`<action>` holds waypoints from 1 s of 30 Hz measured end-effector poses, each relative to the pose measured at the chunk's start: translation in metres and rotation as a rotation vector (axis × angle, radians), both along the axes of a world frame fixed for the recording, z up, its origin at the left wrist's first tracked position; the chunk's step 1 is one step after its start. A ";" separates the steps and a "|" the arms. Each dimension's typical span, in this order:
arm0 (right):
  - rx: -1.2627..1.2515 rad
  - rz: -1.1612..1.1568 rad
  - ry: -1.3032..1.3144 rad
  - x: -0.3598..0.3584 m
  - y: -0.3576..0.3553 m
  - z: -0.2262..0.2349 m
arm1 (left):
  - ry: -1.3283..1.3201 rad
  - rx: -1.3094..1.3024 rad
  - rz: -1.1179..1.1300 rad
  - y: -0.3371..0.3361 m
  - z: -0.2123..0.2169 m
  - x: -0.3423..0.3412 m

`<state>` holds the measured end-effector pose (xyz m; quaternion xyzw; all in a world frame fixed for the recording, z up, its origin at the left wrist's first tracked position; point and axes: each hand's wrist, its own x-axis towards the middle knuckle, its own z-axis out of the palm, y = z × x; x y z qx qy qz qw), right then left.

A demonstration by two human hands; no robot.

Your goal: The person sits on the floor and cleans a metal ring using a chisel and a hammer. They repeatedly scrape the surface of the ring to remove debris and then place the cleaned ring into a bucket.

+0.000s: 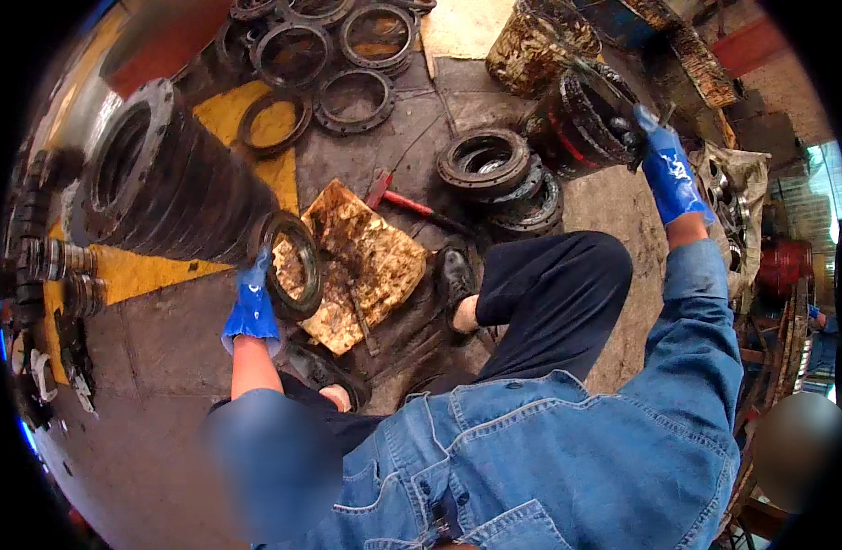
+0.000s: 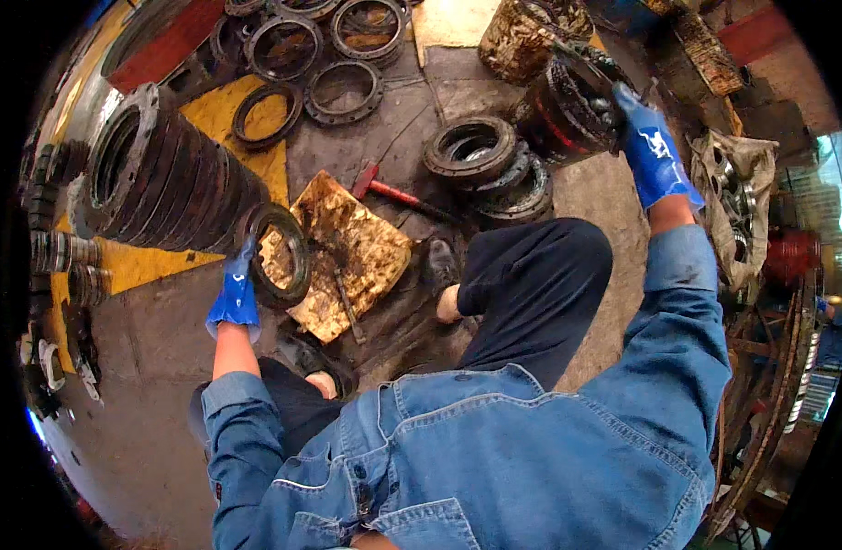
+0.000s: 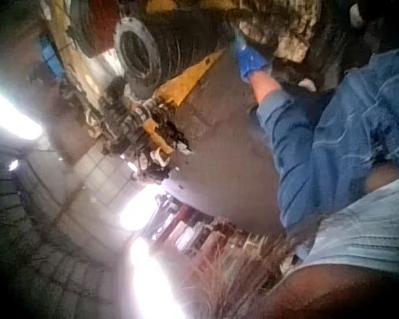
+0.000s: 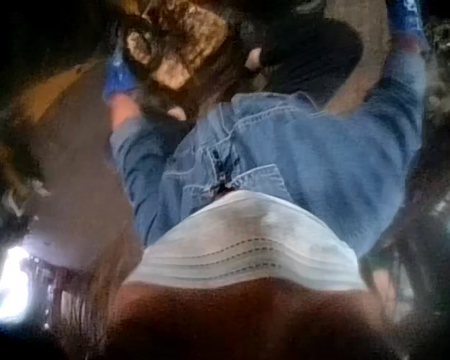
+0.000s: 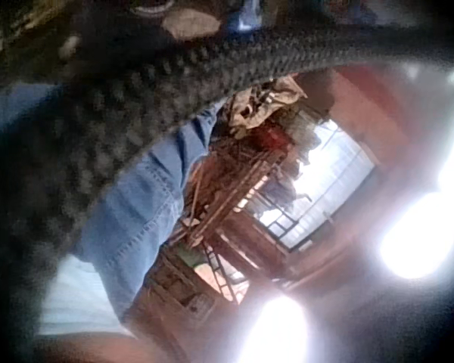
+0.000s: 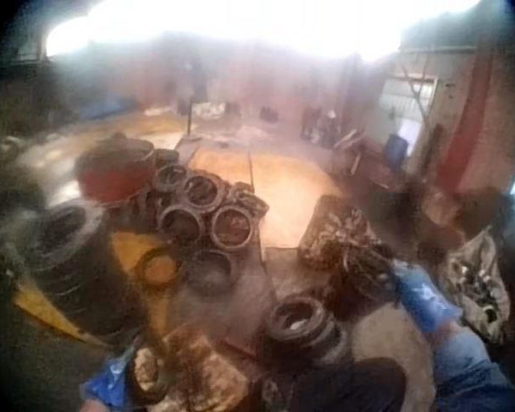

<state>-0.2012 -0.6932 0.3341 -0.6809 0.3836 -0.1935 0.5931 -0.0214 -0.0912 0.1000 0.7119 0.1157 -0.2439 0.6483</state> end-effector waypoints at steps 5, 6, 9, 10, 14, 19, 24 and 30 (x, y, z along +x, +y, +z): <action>-0.201 -0.166 0.239 -0.028 -0.047 -0.036 | 0.039 -0.033 -0.018 -0.009 -0.004 -0.005; -0.232 -0.235 0.356 -0.021 -0.059 -0.043 | 0.051 -0.036 -0.022 -0.013 -0.005 -0.006; -0.709 -0.242 0.553 -0.024 -0.102 -0.083 | 0.091 -0.068 -0.049 -0.024 -0.010 -0.015; -0.933 -0.208 0.609 -0.035 -0.123 -0.096 | 0.103 -0.084 -0.058 -0.030 -0.012 -0.019; -1.104 0.048 1.167 -0.022 -0.056 -0.106 | 0.115 -0.087 -0.004 -0.001 -0.011 -0.039; -1.308 0.180 1.052 -0.095 -0.069 -0.134 | 0.004 0.140 0.012 -0.025 -0.004 -0.060; -1.365 0.143 1.070 -0.121 -0.043 -0.130 | -0.033 0.200 0.164 -0.007 -0.038 -0.064; -1.217 0.080 1.169 -0.156 -0.017 -0.106 | 0.340 -0.082 0.438 -0.028 0.008 -0.083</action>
